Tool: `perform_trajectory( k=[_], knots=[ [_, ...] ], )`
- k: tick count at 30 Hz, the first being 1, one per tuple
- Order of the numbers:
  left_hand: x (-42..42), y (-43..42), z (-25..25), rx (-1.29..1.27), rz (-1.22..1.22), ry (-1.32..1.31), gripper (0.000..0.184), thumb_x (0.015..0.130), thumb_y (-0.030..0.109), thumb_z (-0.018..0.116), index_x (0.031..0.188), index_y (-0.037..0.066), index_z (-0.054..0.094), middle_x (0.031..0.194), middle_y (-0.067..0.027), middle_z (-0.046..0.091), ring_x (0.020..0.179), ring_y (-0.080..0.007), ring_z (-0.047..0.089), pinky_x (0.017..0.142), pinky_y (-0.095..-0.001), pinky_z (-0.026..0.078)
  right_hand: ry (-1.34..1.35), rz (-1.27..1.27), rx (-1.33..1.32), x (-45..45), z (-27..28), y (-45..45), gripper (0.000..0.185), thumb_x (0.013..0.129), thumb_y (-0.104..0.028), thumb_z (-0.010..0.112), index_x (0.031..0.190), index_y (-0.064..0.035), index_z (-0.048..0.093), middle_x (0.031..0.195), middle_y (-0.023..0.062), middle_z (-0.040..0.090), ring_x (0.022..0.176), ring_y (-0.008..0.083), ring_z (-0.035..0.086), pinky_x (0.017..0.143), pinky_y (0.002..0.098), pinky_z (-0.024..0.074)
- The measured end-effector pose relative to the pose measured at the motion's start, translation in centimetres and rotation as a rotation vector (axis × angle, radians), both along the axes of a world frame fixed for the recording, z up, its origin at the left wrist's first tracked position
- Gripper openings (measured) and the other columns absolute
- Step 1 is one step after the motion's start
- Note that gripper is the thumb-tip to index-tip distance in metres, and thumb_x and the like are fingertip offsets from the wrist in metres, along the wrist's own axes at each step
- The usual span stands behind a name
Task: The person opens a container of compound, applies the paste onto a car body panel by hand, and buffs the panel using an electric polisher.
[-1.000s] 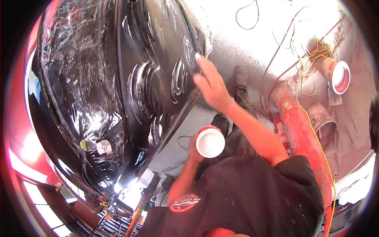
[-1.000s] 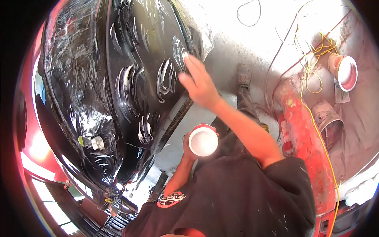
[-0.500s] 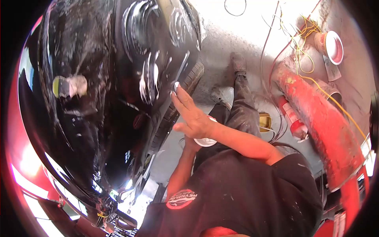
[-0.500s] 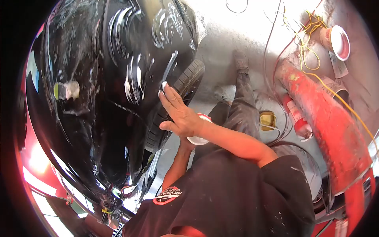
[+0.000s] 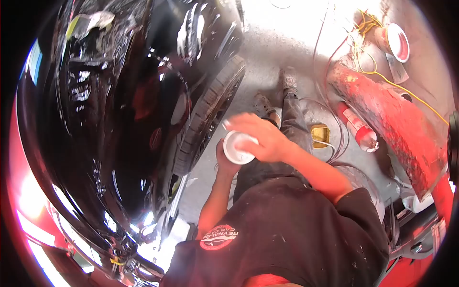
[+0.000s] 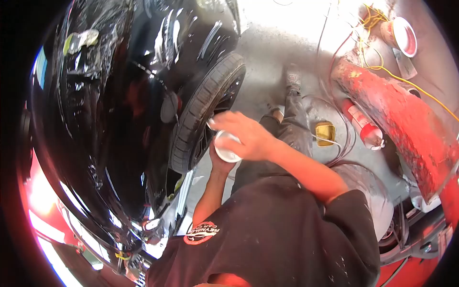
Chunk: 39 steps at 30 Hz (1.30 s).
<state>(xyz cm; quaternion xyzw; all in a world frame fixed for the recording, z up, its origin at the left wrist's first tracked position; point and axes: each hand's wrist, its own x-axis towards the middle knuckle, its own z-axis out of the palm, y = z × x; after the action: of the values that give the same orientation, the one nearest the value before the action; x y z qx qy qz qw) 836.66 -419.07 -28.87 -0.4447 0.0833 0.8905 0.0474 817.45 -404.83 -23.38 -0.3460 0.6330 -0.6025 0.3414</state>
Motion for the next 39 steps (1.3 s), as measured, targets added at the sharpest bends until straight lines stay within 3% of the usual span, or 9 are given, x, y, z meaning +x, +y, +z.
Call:
perform_trajectory(
  k=[3, 12, 19, 22, 25, 29, 30, 34, 39],
  knots=[
    [-0.9, 0.3, -0.2, -0.044, -0.003, -0.023, 0.063, 0.102, 0.048, 0.038, 0.143, 0.003, 0.052, 0.140, -0.0150, 0.059, 0.131, -0.0316, 0.056, 0.111, -0.0489, 0.044, 0.165, 0.387, 0.442, 0.6, 3.9, 2.0, 0.047, 0.091, -0.031, 0.070, 0.123, 0.0019, 0.062, 0.118, 0.0156, 0.063, 0.101, 0.0370, 0.062, 0.085, 0.0477, 0.0543],
    [-4.6, 1.6, 0.6, -0.092, 0.054, 0.132, 0.059, 0.099, 0.044, 0.050, 0.143, 0.003, 0.053, 0.139, -0.0155, 0.061, 0.129, -0.0319, 0.058, 0.113, -0.0467, 0.043, 0.135, 0.519, 0.582, 1.2, 2.6, 2.5, 0.036, 0.090, -0.029, 0.072, 0.105, 0.0029, 0.068, 0.104, 0.0182, 0.066, 0.093, 0.0406, 0.068, 0.079, 0.0509, 0.0553],
    [-4.4, 2.3, 0.8, -0.126, 0.089, 0.048, 0.057, 0.100, 0.043, 0.046, 0.140, 0.003, 0.056, 0.135, -0.0134, 0.064, 0.127, -0.0299, 0.060, 0.111, -0.0464, 0.046, -0.048, -0.225, -0.008, -3.8, 2.5, 1.1, 0.051, 0.089, -0.009, 0.070, 0.138, -0.0015, 0.058, 0.131, 0.0195, 0.062, 0.115, 0.0305, 0.064, 0.092, 0.0380, 0.0534],
    [-3.3, 2.5, 0.2, -0.121, 0.111, 0.042, 0.057, 0.099, 0.045, 0.048, 0.138, 0.004, 0.057, 0.133, -0.0126, 0.065, 0.126, -0.0298, 0.061, 0.110, -0.0465, 0.046, -0.075, -0.484, -0.056, -5.2, 1.1, -4.6, 0.068, 0.094, -0.022, 0.068, 0.150, 0.0051, 0.040, 0.152, 0.0249, 0.044, 0.141, 0.0387, 0.042, 0.117, 0.0455, 0.0329],
    [-3.5, 3.8, 1.2, -0.112, 0.168, 0.003, 0.057, 0.099, 0.045, 0.051, 0.141, 0.006, 0.054, 0.133, -0.0119, 0.064, 0.124, -0.0294, 0.062, 0.108, -0.0486, 0.048, 0.209, -0.285, -0.042, 0.5, -1.6, -8.4, 0.076, 0.093, -0.030, 0.067, 0.150, 0.0087, 0.035, 0.159, 0.0307, 0.025, 0.146, 0.0495, 0.028, 0.120, 0.0535, 0.0237],
    [-0.7, 3.4, -1.1, -0.061, 0.102, 0.004, 0.060, 0.101, 0.048, 0.050, 0.145, 0.007, 0.048, 0.142, -0.0134, 0.057, 0.129, -0.0294, 0.058, 0.108, -0.0501, 0.048, 0.175, -0.482, -0.078, -0.3, -5.3, -6.6, 0.074, 0.090, -0.024, 0.067, 0.149, 0.0083, 0.036, 0.153, 0.0313, 0.034, 0.141, 0.0509, 0.033, 0.119, 0.0525, 0.0258],
    [-0.1, 3.4, -1.5, -0.058, 0.062, -0.014, 0.061, 0.102, 0.049, 0.050, 0.146, 0.008, 0.046, 0.144, -0.0136, 0.056, 0.130, -0.0294, 0.058, 0.108, -0.0502, 0.048, -0.168, -0.644, -0.057, -2.0, -4.7, -7.5, 0.071, 0.090, -0.022, 0.066, 0.147, 0.0094, 0.039, 0.149, 0.0320, 0.039, 0.139, 0.0510, 0.035, 0.119, 0.0527, 0.0262],
    [1.1, 4.0, -2.6, -0.179, -0.039, -0.084, 0.069, 0.102, 0.055, 0.049, 0.150, 0.006, 0.041, 0.150, -0.0127, 0.050, 0.133, -0.0279, 0.054, 0.113, -0.0476, 0.044, 0.136, -0.463, -0.212, 0.1, -0.4, -9.8, 0.067, 0.089, -0.019, 0.066, 0.145, 0.0089, 0.041, 0.148, 0.0322, 0.038, 0.139, 0.0499, 0.035, 0.118, 0.0524, 0.0284],
    [0.5, 3.4, -3.8, -0.102, 0.034, -0.170, 0.067, 0.099, 0.056, 0.043, 0.148, 0.010, 0.048, 0.146, -0.0157, 0.054, 0.133, -0.0359, 0.054, 0.109, -0.0558, 0.045, -0.259, -0.567, -0.130, -1.4, -5.7, -6.6, 0.064, 0.095, -0.021, 0.065, 0.150, 0.0025, 0.040, 0.150, 0.0189, 0.043, 0.143, 0.0308, 0.038, 0.118, 0.0463, 0.0309]
  ],
)
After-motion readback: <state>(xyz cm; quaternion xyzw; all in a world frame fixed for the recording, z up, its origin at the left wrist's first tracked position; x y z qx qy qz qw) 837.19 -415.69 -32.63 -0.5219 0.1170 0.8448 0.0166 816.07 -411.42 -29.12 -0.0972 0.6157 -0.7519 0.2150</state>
